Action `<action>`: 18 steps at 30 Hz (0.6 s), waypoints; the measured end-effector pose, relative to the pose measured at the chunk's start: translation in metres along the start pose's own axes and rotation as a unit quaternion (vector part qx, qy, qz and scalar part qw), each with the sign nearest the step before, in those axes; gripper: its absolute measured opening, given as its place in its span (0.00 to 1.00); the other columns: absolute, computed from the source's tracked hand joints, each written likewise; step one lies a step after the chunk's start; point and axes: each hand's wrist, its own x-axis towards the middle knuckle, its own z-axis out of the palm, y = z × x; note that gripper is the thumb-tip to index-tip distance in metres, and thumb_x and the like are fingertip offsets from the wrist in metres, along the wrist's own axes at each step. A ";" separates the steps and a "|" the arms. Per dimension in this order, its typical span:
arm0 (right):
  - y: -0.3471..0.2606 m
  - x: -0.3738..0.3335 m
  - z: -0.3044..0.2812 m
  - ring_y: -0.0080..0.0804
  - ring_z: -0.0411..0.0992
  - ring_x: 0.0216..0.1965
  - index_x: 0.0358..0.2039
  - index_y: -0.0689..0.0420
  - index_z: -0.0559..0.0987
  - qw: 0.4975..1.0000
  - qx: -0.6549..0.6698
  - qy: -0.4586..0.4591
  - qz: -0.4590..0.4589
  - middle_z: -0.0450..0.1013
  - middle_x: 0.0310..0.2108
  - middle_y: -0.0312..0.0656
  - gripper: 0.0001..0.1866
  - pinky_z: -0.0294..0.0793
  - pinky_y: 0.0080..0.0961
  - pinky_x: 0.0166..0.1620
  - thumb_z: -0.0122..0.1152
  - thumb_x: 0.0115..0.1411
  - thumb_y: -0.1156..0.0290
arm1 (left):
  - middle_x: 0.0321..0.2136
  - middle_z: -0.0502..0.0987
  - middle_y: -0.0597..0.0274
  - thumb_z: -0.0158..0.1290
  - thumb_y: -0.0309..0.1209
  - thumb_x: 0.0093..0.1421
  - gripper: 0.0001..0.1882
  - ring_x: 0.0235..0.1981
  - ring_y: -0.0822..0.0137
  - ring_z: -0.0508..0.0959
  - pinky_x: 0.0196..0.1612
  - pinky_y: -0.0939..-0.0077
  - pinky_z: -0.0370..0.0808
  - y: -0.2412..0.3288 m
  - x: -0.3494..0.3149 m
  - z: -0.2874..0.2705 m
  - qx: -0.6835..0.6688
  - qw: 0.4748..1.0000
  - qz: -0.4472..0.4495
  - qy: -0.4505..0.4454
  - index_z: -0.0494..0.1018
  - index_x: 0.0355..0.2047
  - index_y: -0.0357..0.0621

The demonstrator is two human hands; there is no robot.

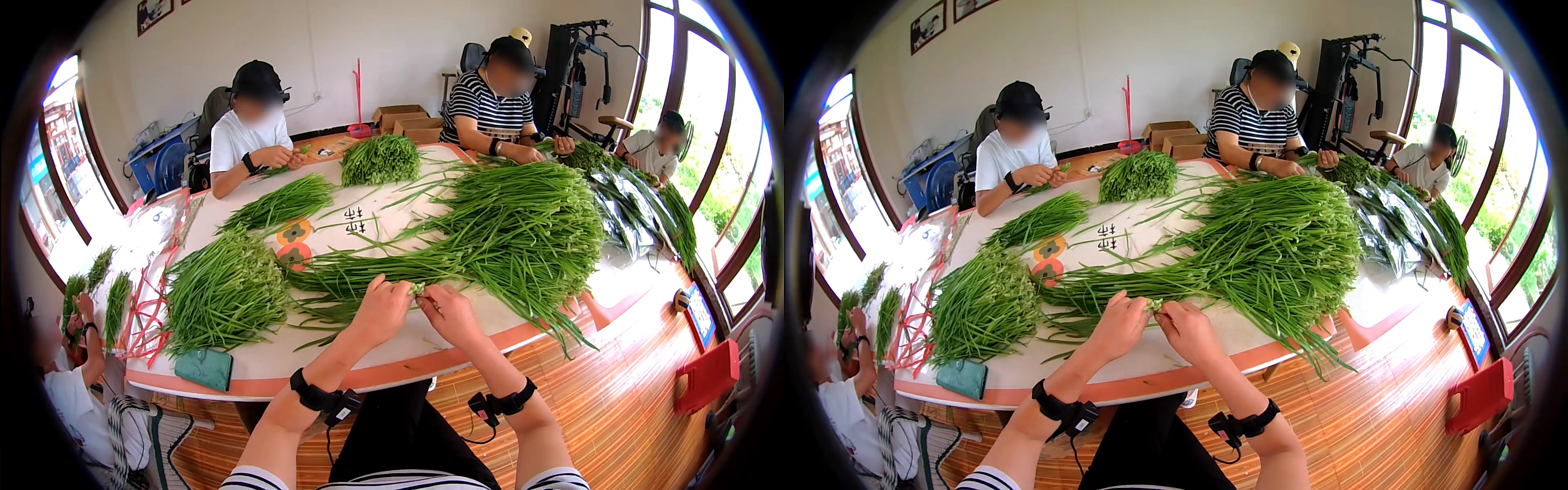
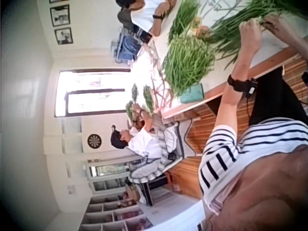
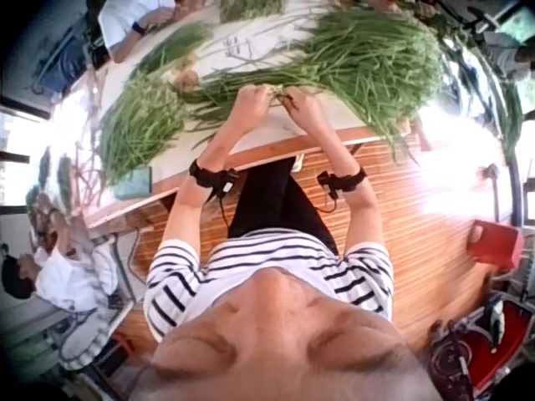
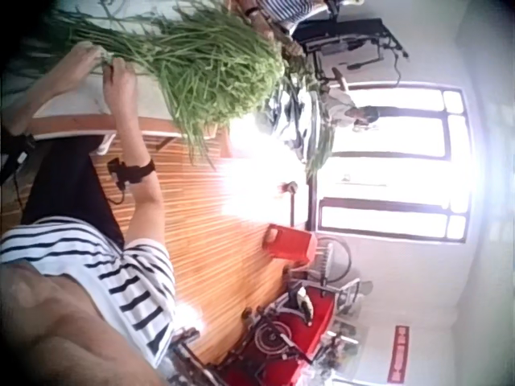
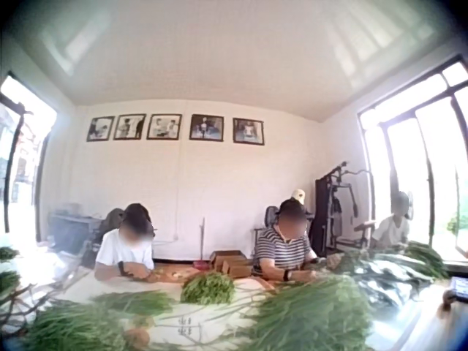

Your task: The person cleans and sorts chives by hand on a large table, picking through bunches to remove debris and damaged leaves.

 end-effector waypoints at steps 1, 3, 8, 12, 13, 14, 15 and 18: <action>0.003 0.001 0.000 0.49 0.70 0.31 0.30 0.59 0.74 1.000 0.009 0.007 -0.006 0.72 0.26 0.47 0.04 0.70 0.38 0.35 0.58 0.54 0.74 | 0.33 0.74 0.50 0.48 0.28 0.58 0.10 0.42 0.50 0.72 0.52 0.52 0.61 0.000 0.001 -0.001 -0.011 1.000 -0.020 -0.008 0.67 0.39 0.38; 0.011 0.001 0.003 0.48 0.70 0.32 0.31 0.59 0.75 1.000 0.021 0.019 -0.012 0.73 0.27 0.47 0.04 0.70 0.37 0.35 0.58 0.54 0.74 | 0.31 0.74 0.48 0.48 0.29 0.58 0.10 0.40 0.48 0.73 0.47 0.53 0.65 -0.003 0.000 -0.003 -0.035 0.997 -0.061 -0.011 0.67 0.39 0.37; 0.022 -0.002 0.011 0.44 0.72 0.31 0.32 0.59 0.78 0.998 0.049 0.034 0.011 0.74 0.28 0.45 0.05 0.72 0.32 0.33 0.60 0.53 0.75 | 0.31 0.73 0.44 0.46 0.30 0.61 0.10 0.36 0.43 0.73 0.37 0.53 0.69 -0.017 -0.002 -0.008 -0.078 0.989 -0.126 0.007 0.66 0.39 0.36; 0.027 -0.002 0.008 0.34 0.72 0.28 0.34 0.59 0.79 0.992 0.071 0.068 0.076 0.75 0.28 0.42 0.06 0.72 0.25 0.30 0.60 0.55 0.73 | 0.30 0.74 0.44 0.46 0.29 0.61 0.10 0.35 0.44 0.73 0.37 0.54 0.70 -0.026 -0.003 -0.011 -0.078 0.985 -0.152 0.039 0.66 0.39 0.36; 0.029 -0.002 0.006 0.33 0.72 0.28 0.33 0.59 0.79 0.991 0.071 0.065 0.097 0.75 0.28 0.42 0.06 0.72 0.25 0.30 0.60 0.56 0.73 | 0.34 0.74 0.47 0.47 0.28 0.60 0.10 0.39 0.46 0.73 0.41 0.55 0.69 -0.026 -0.003 -0.014 -0.087 0.979 -0.181 0.020 0.67 0.40 0.37; 0.029 -0.003 0.006 0.33 0.72 0.27 0.33 0.59 0.79 0.989 0.070 0.061 0.118 0.75 0.28 0.41 0.06 0.72 0.25 0.30 0.60 0.56 0.73 | 0.36 0.73 0.48 0.48 0.28 0.59 0.10 0.41 0.47 0.72 0.43 0.54 0.67 -0.028 -0.003 -0.013 -0.049 0.985 -0.165 0.031 0.67 0.39 0.37; 0.029 -0.002 0.007 0.34 0.72 0.28 0.33 0.59 0.79 0.991 0.057 0.071 0.099 0.74 0.27 0.42 0.05 0.72 0.25 0.30 0.60 0.55 0.73 | 0.39 0.73 0.49 0.49 0.28 0.58 0.10 0.43 0.48 0.71 0.46 0.54 0.66 -0.028 -0.003 -0.011 -0.010 0.988 -0.148 0.042 0.67 0.39 0.38; 0.026 -0.001 0.011 0.36 0.71 0.29 0.32 0.59 0.78 0.996 0.008 0.085 0.031 0.74 0.27 0.42 0.05 0.72 0.26 0.30 0.61 0.54 0.74 | 0.45 0.70 0.56 0.52 0.26 0.55 0.10 0.52 0.52 0.66 0.58 0.52 0.56 -0.021 -0.002 -0.012 0.087 0.990 -0.067 0.089 0.69 0.37 0.40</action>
